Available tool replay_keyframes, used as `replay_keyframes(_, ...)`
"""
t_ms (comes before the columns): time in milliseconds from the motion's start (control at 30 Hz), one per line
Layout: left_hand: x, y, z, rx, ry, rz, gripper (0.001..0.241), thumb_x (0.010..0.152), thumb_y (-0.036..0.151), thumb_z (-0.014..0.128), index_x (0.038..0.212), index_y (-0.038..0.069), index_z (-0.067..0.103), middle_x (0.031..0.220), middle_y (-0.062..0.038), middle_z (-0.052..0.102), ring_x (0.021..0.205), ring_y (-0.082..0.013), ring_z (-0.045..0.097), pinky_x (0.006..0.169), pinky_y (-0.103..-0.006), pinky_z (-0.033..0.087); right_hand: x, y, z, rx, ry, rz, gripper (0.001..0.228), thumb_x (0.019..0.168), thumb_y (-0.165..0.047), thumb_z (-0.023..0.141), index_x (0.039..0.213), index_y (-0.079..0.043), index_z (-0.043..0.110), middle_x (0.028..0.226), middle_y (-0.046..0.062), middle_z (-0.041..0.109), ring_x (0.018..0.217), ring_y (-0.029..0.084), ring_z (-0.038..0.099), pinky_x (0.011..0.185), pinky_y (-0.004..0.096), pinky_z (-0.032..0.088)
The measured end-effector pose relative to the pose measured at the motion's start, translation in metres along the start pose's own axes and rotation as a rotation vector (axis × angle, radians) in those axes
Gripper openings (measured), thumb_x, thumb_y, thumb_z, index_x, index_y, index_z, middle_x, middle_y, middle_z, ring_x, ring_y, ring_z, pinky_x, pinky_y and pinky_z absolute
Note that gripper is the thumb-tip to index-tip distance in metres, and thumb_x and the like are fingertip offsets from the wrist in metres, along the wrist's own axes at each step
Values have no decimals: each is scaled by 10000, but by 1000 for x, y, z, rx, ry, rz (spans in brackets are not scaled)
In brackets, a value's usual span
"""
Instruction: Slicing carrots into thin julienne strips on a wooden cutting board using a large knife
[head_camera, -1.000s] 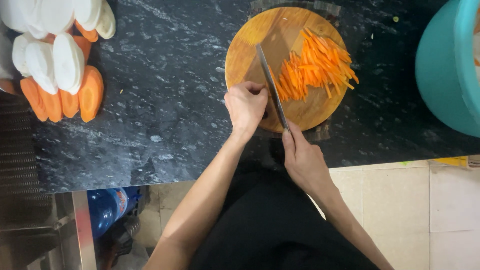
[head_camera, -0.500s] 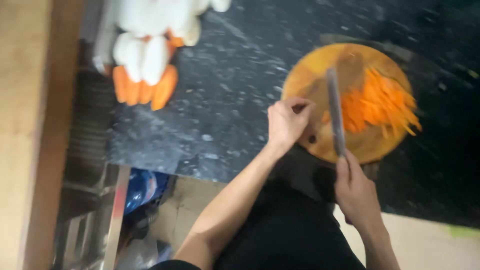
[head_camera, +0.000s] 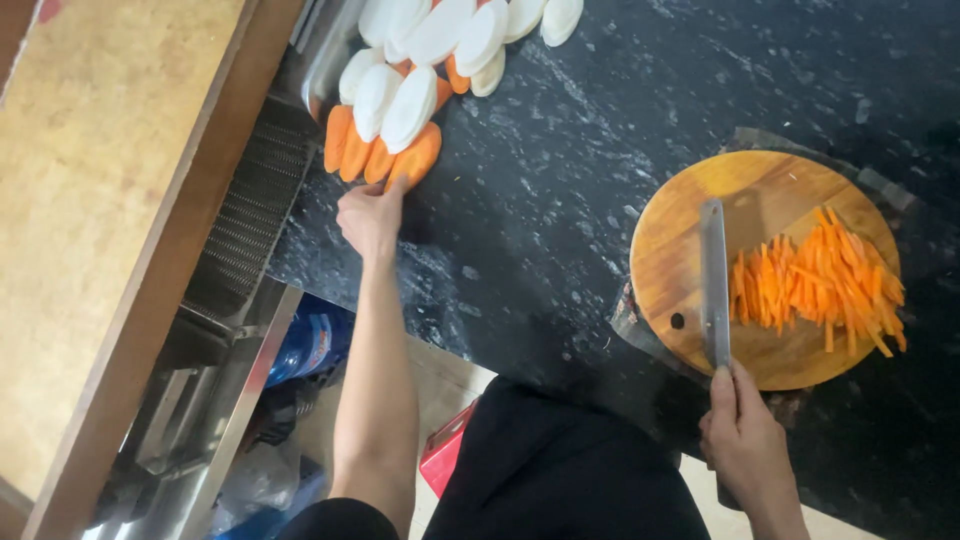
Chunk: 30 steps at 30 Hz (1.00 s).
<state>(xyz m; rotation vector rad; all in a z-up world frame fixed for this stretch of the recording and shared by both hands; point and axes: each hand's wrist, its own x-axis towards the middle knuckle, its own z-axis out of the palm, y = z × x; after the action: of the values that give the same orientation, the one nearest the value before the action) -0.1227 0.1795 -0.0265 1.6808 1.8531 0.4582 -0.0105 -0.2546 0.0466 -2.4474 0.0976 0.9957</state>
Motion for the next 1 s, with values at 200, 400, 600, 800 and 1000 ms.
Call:
replay_keyframes(200, -6, -2, 30, -67, 121, -23, 668, 624, 526, 870, 1108, 88, 729, 1126, -86, 729, 1089, -310, 677, 885, -451, 539, 2, 0, 0, -6, -2, 8, 476, 1065, -425, 357, 1478, -260, 527, 725, 154, 676, 651, 334, 704, 726, 431, 520)
replay_keyframes(400, -2, -5, 50, -24, 219, 8, 592, 585, 505, 872, 1019, 132, 719, 1060, -131, 683, 1036, -377, 658, 843, -519, 535, -4, -7, -2, 13, -6, 24, 505, 1049, -431, 365, 1508, -273, 505, 713, 155, 649, 612, 314, 664, 652, 429, 527)
replay_keyframes(600, -27, -1, 48, 14, 185, 125, 392, 724, 423, 748, 896, 72, 780, 886, -131, 724, 873, -411, 694, 761, -527, 535, -14, -22, -9, -4, -25, 55, 497, 1063, -415, 349, 1515, -266, 491, 786, 164, 671, 683, 312, 664, 671, 442, 523)
replay_keyframes(800, -11, 3, 62, 77, 184, 386, 607, 766, 284, 799, 1278, 21, 607, 1103, -223, 657, 1030, -445, 594, 856, -520, 514, -17, -31, -14, -31, -68, 89, 488, 1078, -419, 321, 1520, -267, 458, 810, 173, 672, 714, 303, 656, 708, 437, 527)
replay_keyframes(1000, -17, 4, 69, 217, 233, 614, 452, 706, 255, 819, 1041, 12, 638, 866, -192, 696, 804, -429, 680, 734, -523, 533, -5, -11, -10, -71, -10, 10, 525, 1021, -441, 339, 1500, -294, 496, 918, 209, 758, 921, 375, 725, 910, 436, 470)
